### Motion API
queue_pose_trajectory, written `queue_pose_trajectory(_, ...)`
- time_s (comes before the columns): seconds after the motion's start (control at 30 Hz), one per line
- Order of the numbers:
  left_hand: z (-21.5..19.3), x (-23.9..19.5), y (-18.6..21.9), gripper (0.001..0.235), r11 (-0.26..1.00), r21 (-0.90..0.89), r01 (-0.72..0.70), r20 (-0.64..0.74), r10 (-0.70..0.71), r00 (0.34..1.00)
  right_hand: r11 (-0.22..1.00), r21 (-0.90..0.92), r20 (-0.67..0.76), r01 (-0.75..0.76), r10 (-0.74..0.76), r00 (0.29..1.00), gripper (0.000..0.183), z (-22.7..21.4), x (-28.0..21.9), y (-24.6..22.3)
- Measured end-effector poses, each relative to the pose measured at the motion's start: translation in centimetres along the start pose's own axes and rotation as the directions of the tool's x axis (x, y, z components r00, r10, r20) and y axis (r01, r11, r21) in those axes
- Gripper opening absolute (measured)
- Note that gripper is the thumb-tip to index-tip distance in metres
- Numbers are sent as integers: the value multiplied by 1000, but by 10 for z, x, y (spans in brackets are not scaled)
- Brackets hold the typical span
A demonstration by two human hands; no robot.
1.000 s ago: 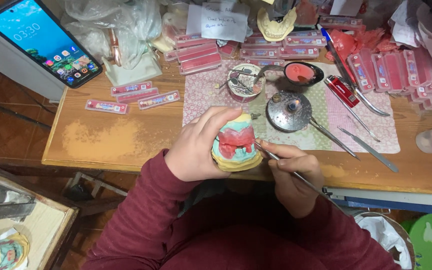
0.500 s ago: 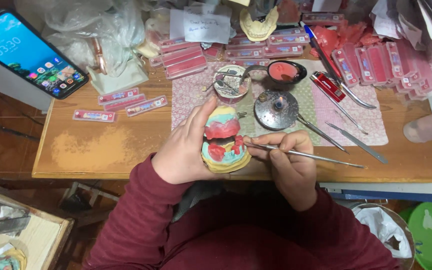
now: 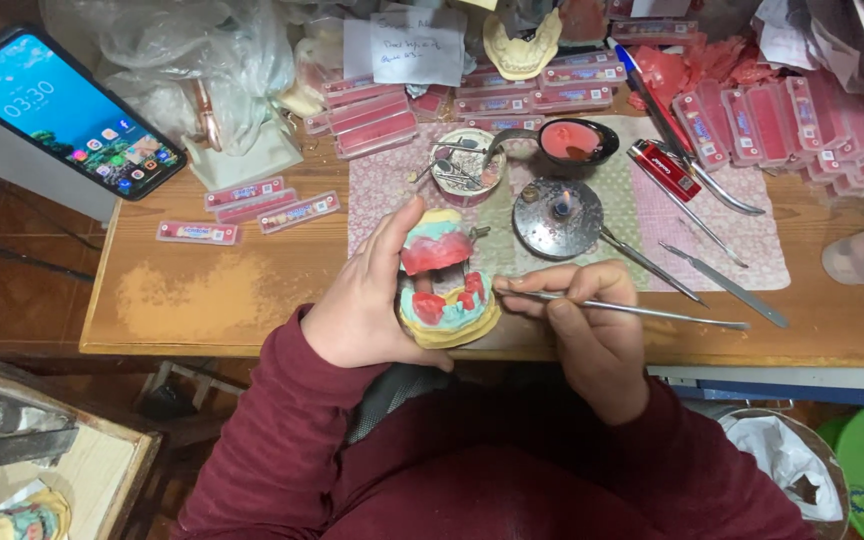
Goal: Applying and shaping pink dental wax on a jaw mold using a heated carving tool.
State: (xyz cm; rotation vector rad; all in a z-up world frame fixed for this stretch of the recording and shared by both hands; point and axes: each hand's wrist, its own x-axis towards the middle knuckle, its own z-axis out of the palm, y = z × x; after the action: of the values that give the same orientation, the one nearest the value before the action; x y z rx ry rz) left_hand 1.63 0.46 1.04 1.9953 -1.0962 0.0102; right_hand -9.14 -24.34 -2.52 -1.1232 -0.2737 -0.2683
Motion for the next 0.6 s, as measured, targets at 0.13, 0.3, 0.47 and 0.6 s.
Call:
queue_pose_trajectory(0.13,-4,0,-1,157,995,-61,74,35,-72,997,983,-57,-16,177,-178,984,5,-27,-2,-10)
queue_pose_trajectory(0.3,-4,1,0,159,991,-82,101,31,-99,995,941,-337,-339,28,-149,929,8,-74,-1,-41)
queue_pose_trajectory(0.47,-7,3,5,157,973,-143,181,37,-177,983,144,-956,-287,-254,-304,908,15,-108,0,-55)
queue_pose_trajectory(0.6,-5,3,4,152,988,-122,97,-20,-100,995,-125,-960,-197,-249,-327,924,10,-97,6,-60)
